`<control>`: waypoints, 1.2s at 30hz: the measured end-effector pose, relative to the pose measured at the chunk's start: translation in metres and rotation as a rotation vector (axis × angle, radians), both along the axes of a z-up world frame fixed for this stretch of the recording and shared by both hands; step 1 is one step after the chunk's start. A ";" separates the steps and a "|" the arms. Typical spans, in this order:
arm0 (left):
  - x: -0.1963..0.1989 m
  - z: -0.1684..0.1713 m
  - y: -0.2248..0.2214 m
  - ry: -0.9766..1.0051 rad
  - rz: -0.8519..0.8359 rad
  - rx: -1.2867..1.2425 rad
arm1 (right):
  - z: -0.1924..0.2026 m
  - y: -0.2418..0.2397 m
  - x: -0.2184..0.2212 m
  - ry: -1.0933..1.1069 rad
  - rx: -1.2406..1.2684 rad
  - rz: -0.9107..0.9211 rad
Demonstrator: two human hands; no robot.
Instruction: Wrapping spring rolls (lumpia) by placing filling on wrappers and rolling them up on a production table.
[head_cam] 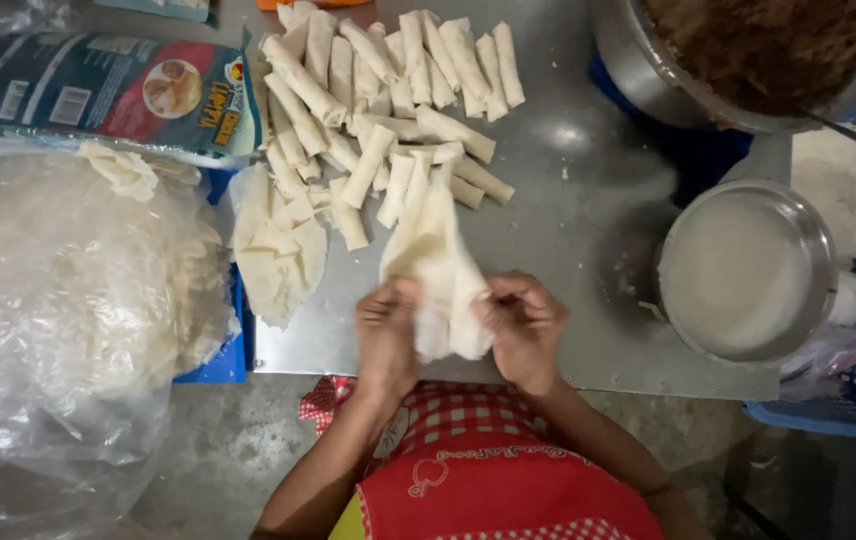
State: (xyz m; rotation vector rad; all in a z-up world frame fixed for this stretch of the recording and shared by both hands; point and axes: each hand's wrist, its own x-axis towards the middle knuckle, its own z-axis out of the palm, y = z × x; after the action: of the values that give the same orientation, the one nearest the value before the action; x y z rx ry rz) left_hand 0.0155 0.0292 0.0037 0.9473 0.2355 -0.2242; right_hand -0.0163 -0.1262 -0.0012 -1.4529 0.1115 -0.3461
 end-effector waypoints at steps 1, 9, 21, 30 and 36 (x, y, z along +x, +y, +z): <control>0.003 0.004 0.002 0.067 0.111 0.010 | -0.012 -0.005 0.002 0.077 0.181 -0.033; 0.010 -0.013 0.001 -0.143 0.046 0.282 | 0.014 0.014 0.009 0.149 0.181 0.014; 0.070 0.011 0.172 -0.426 0.443 1.085 | 0.028 -0.054 0.004 0.307 0.394 -0.185; -0.003 0.084 0.019 -0.383 -0.181 0.827 | -0.041 -0.033 -0.015 0.278 0.603 0.019; -0.005 0.060 0.005 -0.481 -0.184 0.822 | -0.011 -0.015 -0.021 0.243 0.580 0.026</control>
State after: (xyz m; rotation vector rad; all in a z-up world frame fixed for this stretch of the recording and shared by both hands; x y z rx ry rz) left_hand 0.0101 0.0343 0.0639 1.8053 -0.2321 -0.0534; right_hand -0.0372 -0.1410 -0.0122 -0.9141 0.3587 -0.0971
